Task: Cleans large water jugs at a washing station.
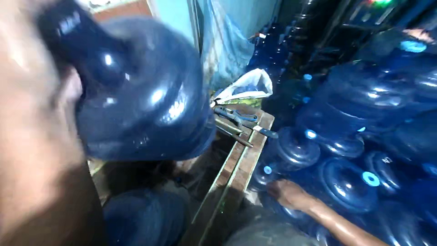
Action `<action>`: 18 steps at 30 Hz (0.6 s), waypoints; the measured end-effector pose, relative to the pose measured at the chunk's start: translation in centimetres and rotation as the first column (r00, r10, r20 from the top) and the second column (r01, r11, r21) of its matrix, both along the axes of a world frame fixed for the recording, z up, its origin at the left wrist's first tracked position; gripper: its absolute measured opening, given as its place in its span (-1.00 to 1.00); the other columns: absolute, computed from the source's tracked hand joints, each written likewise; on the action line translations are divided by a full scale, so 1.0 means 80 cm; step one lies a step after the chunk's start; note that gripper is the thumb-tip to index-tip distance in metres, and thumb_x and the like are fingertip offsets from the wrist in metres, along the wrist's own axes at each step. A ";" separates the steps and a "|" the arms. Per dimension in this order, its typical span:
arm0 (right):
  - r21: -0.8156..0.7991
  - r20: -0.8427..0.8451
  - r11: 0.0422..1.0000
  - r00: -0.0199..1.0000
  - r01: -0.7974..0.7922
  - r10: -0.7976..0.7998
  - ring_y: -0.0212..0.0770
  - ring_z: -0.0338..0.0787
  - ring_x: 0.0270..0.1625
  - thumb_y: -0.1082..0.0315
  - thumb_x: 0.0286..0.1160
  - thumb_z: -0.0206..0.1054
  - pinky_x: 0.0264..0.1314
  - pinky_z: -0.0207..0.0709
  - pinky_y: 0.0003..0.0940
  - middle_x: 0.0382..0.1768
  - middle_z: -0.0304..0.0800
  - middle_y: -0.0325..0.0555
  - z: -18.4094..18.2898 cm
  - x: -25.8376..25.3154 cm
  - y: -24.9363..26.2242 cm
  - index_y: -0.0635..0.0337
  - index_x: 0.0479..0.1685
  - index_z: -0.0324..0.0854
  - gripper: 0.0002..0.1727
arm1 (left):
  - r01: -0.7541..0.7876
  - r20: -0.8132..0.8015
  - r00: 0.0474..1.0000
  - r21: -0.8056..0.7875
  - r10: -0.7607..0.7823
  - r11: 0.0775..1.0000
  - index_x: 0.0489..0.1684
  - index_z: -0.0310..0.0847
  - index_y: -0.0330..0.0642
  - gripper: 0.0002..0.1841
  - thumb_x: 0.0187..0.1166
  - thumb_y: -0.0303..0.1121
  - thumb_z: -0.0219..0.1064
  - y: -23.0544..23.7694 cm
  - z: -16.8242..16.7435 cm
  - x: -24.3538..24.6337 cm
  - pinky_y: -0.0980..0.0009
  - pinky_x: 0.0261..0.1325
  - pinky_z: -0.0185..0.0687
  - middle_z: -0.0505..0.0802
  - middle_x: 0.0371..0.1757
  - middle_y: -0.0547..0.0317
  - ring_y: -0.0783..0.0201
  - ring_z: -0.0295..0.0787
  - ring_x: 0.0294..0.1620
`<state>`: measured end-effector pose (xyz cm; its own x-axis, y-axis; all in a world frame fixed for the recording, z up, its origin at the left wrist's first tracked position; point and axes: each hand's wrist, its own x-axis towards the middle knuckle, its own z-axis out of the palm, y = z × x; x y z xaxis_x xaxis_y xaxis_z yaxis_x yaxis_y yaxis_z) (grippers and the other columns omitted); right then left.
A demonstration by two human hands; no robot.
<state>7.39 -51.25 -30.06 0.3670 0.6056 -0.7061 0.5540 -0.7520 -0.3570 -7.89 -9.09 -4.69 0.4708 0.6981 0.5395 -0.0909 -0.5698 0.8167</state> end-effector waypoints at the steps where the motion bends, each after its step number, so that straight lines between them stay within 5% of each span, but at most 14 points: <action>1: 0.079 0.042 0.997 0.999 0.007 -0.011 0.36 0.77 0.24 0.15 0.78 0.12 0.32 0.49 0.40 0.07 0.82 0.33 0.010 0.002 0.013 0.24 0.22 0.72 -0.61 | -0.002 0.082 0.997 0.016 0.001 1.000 0.15 0.53 -0.13 -0.68 0.56 -0.18 0.35 -0.020 -0.011 0.006 0.41 0.10 0.77 0.82 -0.07 0.34 0.44 0.79 -0.06; 4: 0.296 0.203 0.954 0.973 0.048 -0.112 0.36 0.79 0.22 0.25 0.76 0.14 0.30 0.55 0.34 0.15 0.79 0.35 0.032 0.029 0.059 0.29 0.32 0.66 -0.62 | -0.119 0.079 0.990 -0.019 0.121 0.993 0.57 0.25 -0.17 -0.29 0.43 -0.21 0.50 -0.039 -0.079 0.003 0.36 0.30 0.72 0.73 0.23 0.27 0.45 0.75 0.17; 9: 0.527 0.372 0.850 0.896 0.012 -0.243 0.35 0.70 0.39 0.38 0.72 0.15 0.41 0.55 0.26 0.44 0.59 0.37 -0.001 0.157 0.158 0.31 0.51 0.55 -0.56 | -0.183 -0.004 0.983 -0.143 0.185 0.973 0.43 0.36 -0.41 -0.33 0.31 -0.38 0.54 -0.029 -0.232 0.029 0.43 0.19 0.73 0.78 0.09 0.19 0.51 0.76 0.08; 14: 0.339 0.413 0.932 0.911 -0.133 -0.020 0.36 0.42 0.68 0.24 0.66 0.27 0.68 0.22 0.37 0.61 0.46 0.33 -0.068 0.283 0.242 0.18 0.65 0.45 -0.43 | -0.168 -0.334 0.942 -0.385 0.032 0.908 0.51 0.37 -0.44 -0.26 0.25 -0.48 0.60 -0.030 -0.353 0.052 0.36 0.35 0.66 0.75 0.28 -0.14 0.29 0.72 0.26; 18: 0.310 0.409 0.935 0.912 -0.174 0.034 0.41 0.51 0.59 0.26 0.57 0.35 0.58 0.35 0.39 0.56 0.49 0.41 -0.082 0.307 0.249 0.26 0.58 0.50 -0.42 | -0.198 -0.404 0.914 -0.528 -0.039 0.826 0.63 0.26 -0.39 -0.17 0.25 -0.54 0.58 -0.050 -0.396 0.049 0.31 0.47 0.56 0.65 0.44 -0.19 0.21 0.62 0.42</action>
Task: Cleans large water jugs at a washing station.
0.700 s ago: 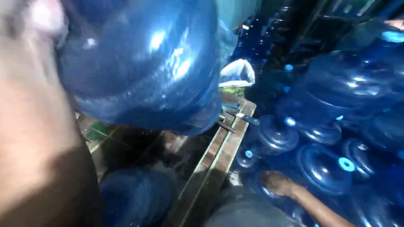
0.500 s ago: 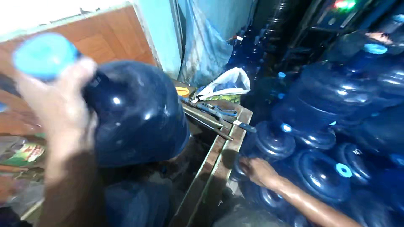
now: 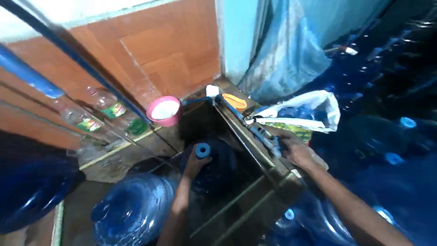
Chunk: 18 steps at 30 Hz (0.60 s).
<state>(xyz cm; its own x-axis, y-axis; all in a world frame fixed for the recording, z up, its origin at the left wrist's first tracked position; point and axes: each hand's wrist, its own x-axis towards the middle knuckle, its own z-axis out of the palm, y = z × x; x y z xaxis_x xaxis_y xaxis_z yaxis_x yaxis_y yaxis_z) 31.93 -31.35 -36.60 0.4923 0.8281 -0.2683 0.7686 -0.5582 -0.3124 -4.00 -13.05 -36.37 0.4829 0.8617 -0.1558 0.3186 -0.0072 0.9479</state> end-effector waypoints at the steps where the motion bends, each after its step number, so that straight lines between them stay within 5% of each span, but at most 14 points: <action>1: 0.032 -0.024 0.999 0.999 0.027 -0.027 0.43 0.55 0.55 0.30 0.60 0.31 0.54 0.39 0.41 0.55 0.48 0.44 0.008 -0.002 -0.008 0.29 0.59 0.47 -0.44 | -0.027 0.035 0.999 -0.024 0.028 0.999 0.65 0.23 -0.38 -0.14 0.21 -0.56 0.58 -0.005 -0.006 -0.003 0.33 0.48 0.55 0.63 0.46 -0.17 0.22 0.60 0.44; 4: 0.263 -0.198 0.956 0.977 0.133 -0.082 0.36 0.68 0.41 0.36 0.72 0.10 0.48 0.45 0.36 0.43 0.61 0.43 0.040 -0.024 -0.032 0.31 0.72 0.32 -0.43 | -0.089 0.124 0.988 -0.063 0.097 0.994 0.70 0.15 -0.31 -0.05 0.16 -0.49 0.58 -0.020 -0.019 -0.010 0.35 0.46 0.57 0.61 0.48 -0.13 0.26 0.59 0.45; 6: 0.394 -0.343 0.906 0.939 0.156 -0.012 0.05 0.79 -0.08 0.27 0.75 0.15 0.07 0.63 0.07 -0.02 0.78 0.32 0.058 -0.066 -0.029 0.44 0.52 0.45 -0.50 | -0.128 0.175 0.975 -0.073 0.139 0.989 0.67 0.19 -0.34 -0.11 0.22 -0.45 0.58 -0.032 -0.022 -0.007 0.38 0.43 0.61 0.66 0.43 -0.11 0.30 0.65 0.39; 8: 0.373 -0.462 0.926 0.876 0.054 0.135 -0.11 0.76 -0.27 0.22 0.75 0.20 -0.11 0.67 -0.09 -0.20 0.78 0.17 0.058 -0.115 -0.007 0.46 0.39 0.52 -0.54 | -0.133 0.232 0.961 -0.096 0.152 0.986 0.63 0.25 -0.35 -0.29 0.42 -0.40 0.42 -0.041 -0.020 -0.002 0.41 0.37 0.64 0.68 0.37 -0.05 0.36 0.68 0.31; 10: 0.298 -0.482 0.947 0.837 -0.120 0.258 0.11 0.86 -0.02 0.20 0.75 0.21 0.16 0.68 0.10 -0.01 0.82 0.30 0.048 -0.164 0.026 0.44 0.44 0.52 -0.50 | -0.162 0.279 0.942 -0.108 0.186 0.981 0.55 0.36 -0.36 -0.53 0.69 -0.34 0.11 -0.040 -0.019 0.001 0.40 0.34 0.64 0.71 0.32 -0.01 0.38 0.69 0.26; 12: 0.203 -0.448 0.939 0.826 -0.278 0.342 0.26 0.79 0.29 0.14 0.79 0.16 0.43 0.55 0.19 0.25 0.75 0.38 0.032 -0.197 0.057 0.42 0.55 0.43 -0.44 | -0.216 0.336 0.905 -0.166 0.261 0.962 0.43 0.47 -0.41 -0.50 0.88 -0.29 -0.30 -0.039 -0.014 0.005 0.38 0.40 0.57 0.74 0.29 -0.02 0.35 0.66 0.28; 14: 0.166 -0.407 0.923 0.828 -0.347 0.384 0.30 0.78 0.30 0.11 0.82 0.12 0.41 0.55 0.21 0.27 0.73 0.40 0.019 -0.215 0.082 0.41 0.57 0.39 -0.43 | -0.300 0.345 0.864 -0.230 0.366 0.926 0.32 0.52 -0.45 -0.31 0.91 -0.15 -0.56 -0.039 -0.001 0.016 0.39 0.30 0.60 0.80 0.15 -0.01 0.37 0.71 0.17; 18: 0.186 -0.333 0.919 0.858 -0.347 0.391 0.32 0.81 0.24 0.07 0.79 0.16 0.36 0.58 0.23 0.19 0.77 0.40 0.007 -0.226 0.102 0.42 0.54 0.42 -0.40 | -0.270 0.331 0.898 -0.103 0.289 0.957 0.31 0.49 -0.56 -0.13 0.84 -0.06 -0.75 -0.032 -0.004 0.021 0.37 0.32 0.59 0.76 0.15 -0.16 0.34 0.69 0.16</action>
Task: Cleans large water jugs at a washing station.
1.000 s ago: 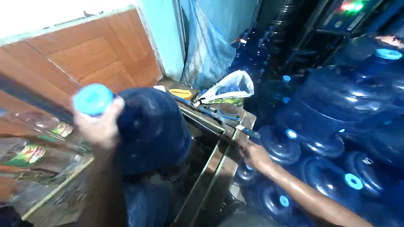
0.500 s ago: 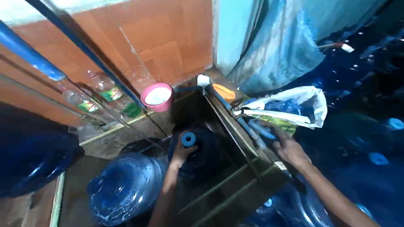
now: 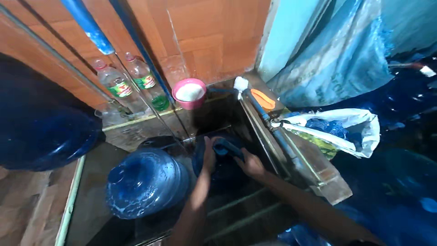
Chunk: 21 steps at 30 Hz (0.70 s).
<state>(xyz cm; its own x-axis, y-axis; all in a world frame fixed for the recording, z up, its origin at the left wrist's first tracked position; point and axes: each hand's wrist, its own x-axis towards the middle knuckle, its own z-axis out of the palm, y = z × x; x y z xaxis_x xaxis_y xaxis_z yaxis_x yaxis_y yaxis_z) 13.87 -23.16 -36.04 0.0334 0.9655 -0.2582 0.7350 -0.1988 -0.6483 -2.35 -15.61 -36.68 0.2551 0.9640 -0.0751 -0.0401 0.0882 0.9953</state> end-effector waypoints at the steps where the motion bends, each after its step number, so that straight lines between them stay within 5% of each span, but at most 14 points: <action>1: 0.022 0.014 1.000 1.000 0.001 -0.001 0.33 0.80 0.26 0.07 0.78 0.16 0.37 0.57 0.23 0.20 0.77 0.42 -0.003 0.000 0.000 0.45 0.54 0.41 -0.39 | 0.008 0.007 1.000 0.031 -0.009 0.999 0.23 0.51 -0.57 -0.15 0.84 -0.10 -0.75 0.003 -0.002 0.002 0.41 0.26 0.61 0.78 0.07 -0.11 0.38 0.70 0.09; 5: 0.002 0.098 1.000 0.995 -0.005 0.005 0.35 0.82 0.23 0.04 0.80 0.13 0.34 0.59 0.26 0.15 0.79 0.41 0.019 -0.008 -0.002 0.45 0.54 0.41 -0.37 | -0.044 -0.059 0.997 0.010 0.044 0.999 0.35 0.46 -0.63 -0.26 0.91 -0.18 -0.62 0.000 0.004 0.002 0.37 0.39 0.51 0.72 0.23 -0.31 0.27 0.65 0.23; 8: -0.174 0.136 0.984 0.989 -0.031 0.055 0.34 0.79 0.24 -0.03 0.85 0.05 0.34 0.56 0.26 0.14 0.77 0.37 0.059 -0.012 -0.003 0.32 0.61 0.33 -0.37 | -0.101 -0.185 0.978 -0.007 0.098 0.995 0.43 0.39 -0.64 -0.39 0.94 -0.26 -0.45 -0.012 0.018 0.005 0.30 0.45 0.45 0.66 0.29 -0.42 0.14 0.61 0.30; 11: -0.199 0.181 0.980 0.982 -0.014 0.051 0.34 0.80 0.22 -0.05 0.84 0.06 0.31 0.58 0.27 0.11 0.79 0.36 0.091 -0.018 -0.007 0.31 0.58 0.35 -0.37 | -0.054 -0.186 0.981 0.032 0.059 0.998 0.55 0.24 -0.71 -0.41 0.94 -0.29 -0.43 -0.017 0.019 0.002 0.28 0.65 0.27 0.52 0.49 -0.56 0.03 0.48 0.54; 14: -0.256 0.218 0.966 0.971 -0.036 0.094 0.38 0.74 0.30 0.00 0.83 0.11 0.36 0.51 0.35 0.17 0.75 0.41 0.140 -0.013 -0.007 0.35 0.52 0.44 -0.41 | 0.044 -0.204 0.978 0.029 -0.038 0.999 0.53 0.26 -0.75 -0.45 0.93 -0.32 -0.27 -0.037 0.013 -0.001 0.21 0.67 0.26 0.52 0.50 -0.59 -0.04 0.47 0.57; 17: -0.106 0.304 0.985 0.948 0.134 -0.097 0.40 0.78 0.20 -0.05 0.81 0.13 0.27 0.54 0.39 0.05 0.80 0.39 0.163 0.031 -0.030 0.28 0.46 0.51 -0.42 | 0.166 -0.101 0.982 0.044 -0.161 0.985 0.34 0.50 -0.55 -0.60 0.72 -0.37 0.13 -0.040 0.000 0.007 0.38 0.27 0.63 0.76 0.15 -0.17 0.32 0.72 0.12; 19: 0.046 0.400 0.947 0.863 0.318 -0.309 0.44 0.81 0.11 -0.17 0.79 0.08 0.16 0.58 0.43 0.00 0.81 0.40 0.157 0.076 -0.066 0.22 0.52 0.48 -0.34 | 0.141 -0.031 0.990 0.081 -0.139 0.987 0.31 0.57 -0.45 -0.62 0.66 -0.37 0.16 -0.039 -0.005 0.006 0.41 0.22 0.65 0.79 0.15 -0.07 0.38 0.74 0.09; 21: 0.029 0.479 0.895 0.780 0.445 -0.403 0.50 0.76 0.24 -0.16 0.85 -0.06 0.24 0.55 0.45 0.25 0.72 0.45 0.127 0.120 -0.103 0.16 0.70 0.32 -0.32 | -0.052 -0.018 0.998 0.165 0.055 0.985 0.28 0.59 -0.49 -0.63 0.68 -0.38 0.14 -0.047 0.002 0.008 0.37 0.24 0.63 0.79 0.17 -0.16 0.30 0.73 0.13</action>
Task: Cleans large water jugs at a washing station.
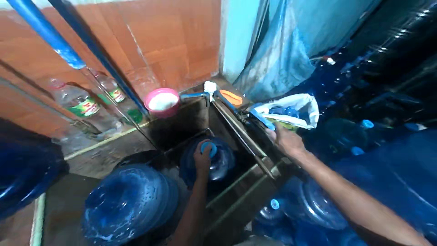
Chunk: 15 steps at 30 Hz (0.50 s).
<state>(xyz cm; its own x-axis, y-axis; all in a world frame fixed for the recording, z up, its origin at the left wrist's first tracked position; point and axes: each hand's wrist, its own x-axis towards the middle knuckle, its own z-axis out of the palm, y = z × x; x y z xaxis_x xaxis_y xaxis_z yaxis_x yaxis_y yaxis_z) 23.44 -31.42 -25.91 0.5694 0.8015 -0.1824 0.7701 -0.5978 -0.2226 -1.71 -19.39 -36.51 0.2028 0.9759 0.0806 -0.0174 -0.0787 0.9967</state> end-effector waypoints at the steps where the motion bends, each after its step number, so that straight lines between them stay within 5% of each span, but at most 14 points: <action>1: -0.048 0.005 0.998 1.000 0.030 -0.030 0.51 0.71 0.33 -0.09 0.89 -0.10 0.30 0.53 0.44 0.42 0.60 0.46 -0.024 0.017 -0.019 0.16 0.77 0.23 -0.33 | -0.110 0.005 0.994 0.049 0.110 0.993 0.30 0.58 -0.53 -0.61 0.67 -0.39 0.14 -0.011 0.008 0.002 0.31 0.31 0.59 0.77 0.23 -0.26 0.20 0.72 0.22; 3: -0.141 -0.021 0.990 0.999 0.033 -0.036 0.50 0.63 0.45 0.04 0.89 -0.08 0.40 0.48 0.44 0.57 0.46 0.47 -0.069 0.040 -0.051 0.23 0.81 0.15 -0.36 | -0.178 0.064 0.983 0.103 0.172 0.979 0.41 0.47 -0.61 -0.54 0.66 -0.41 0.10 -0.045 0.036 0.005 0.25 0.53 0.45 0.67 0.41 -0.39 0.07 0.60 0.45; 4: -0.193 -0.056 0.981 0.998 0.028 -0.039 0.48 0.56 0.54 0.09 0.88 -0.04 0.50 0.41 0.41 0.58 0.43 0.48 -0.080 0.045 -0.056 0.30 0.79 0.16 -0.36 | -0.149 0.108 0.984 0.092 0.139 0.985 0.43 0.42 -0.63 -0.53 0.66 -0.42 0.09 -0.069 0.053 0.008 0.32 0.51 0.46 0.68 0.40 -0.33 0.15 0.61 0.43; 7: -0.350 -0.060 0.936 0.998 -0.027 0.007 0.50 0.49 0.58 0.10 0.79 0.12 0.50 0.37 0.47 0.61 0.38 0.49 -0.052 0.043 -0.025 0.39 0.63 0.39 -0.39 | 0.030 0.224 0.974 -0.047 -0.019 0.998 0.47 0.33 -0.60 -0.53 0.68 -0.42 0.09 -0.133 0.091 0.015 0.40 0.18 0.76 0.80 0.07 -0.06 0.35 0.82 0.03; 11: -0.142 -0.032 0.971 0.981 -0.192 0.189 0.51 0.59 0.45 0.21 0.85 0.07 0.42 0.42 0.46 0.55 0.44 0.48 0.013 0.045 0.074 0.34 0.59 0.47 -0.50 | 0.048 0.237 0.971 -0.108 -0.021 0.993 0.46 0.35 -0.52 -0.55 0.72 -0.35 0.07 -0.160 0.110 -0.002 0.42 0.00 0.84 0.80 -0.08 0.14 0.41 0.85 -0.16; 15: 0.046 -0.012 0.944 0.945 -0.326 0.326 0.54 0.64 0.37 0.27 0.71 0.28 0.27 0.48 0.57 0.59 0.45 0.38 -0.014 0.076 0.209 0.14 0.65 0.45 -0.47 | -0.198 0.113 0.968 -0.204 0.224 0.959 0.35 0.47 -0.46 -0.52 0.84 -0.28 -0.24 -0.153 0.109 -0.027 0.40 -0.14 0.83 0.78 -0.19 0.19 0.38 0.82 -0.27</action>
<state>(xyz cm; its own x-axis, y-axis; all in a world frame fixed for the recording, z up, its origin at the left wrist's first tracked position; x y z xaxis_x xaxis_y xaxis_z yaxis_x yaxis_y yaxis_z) 29.49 -14.72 -27.02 0.2725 0.9501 -0.1522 0.9168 -0.3043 -0.2585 -3.87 -31.62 -27.82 -0.0094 0.9951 -0.0982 -0.1550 0.0955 0.9833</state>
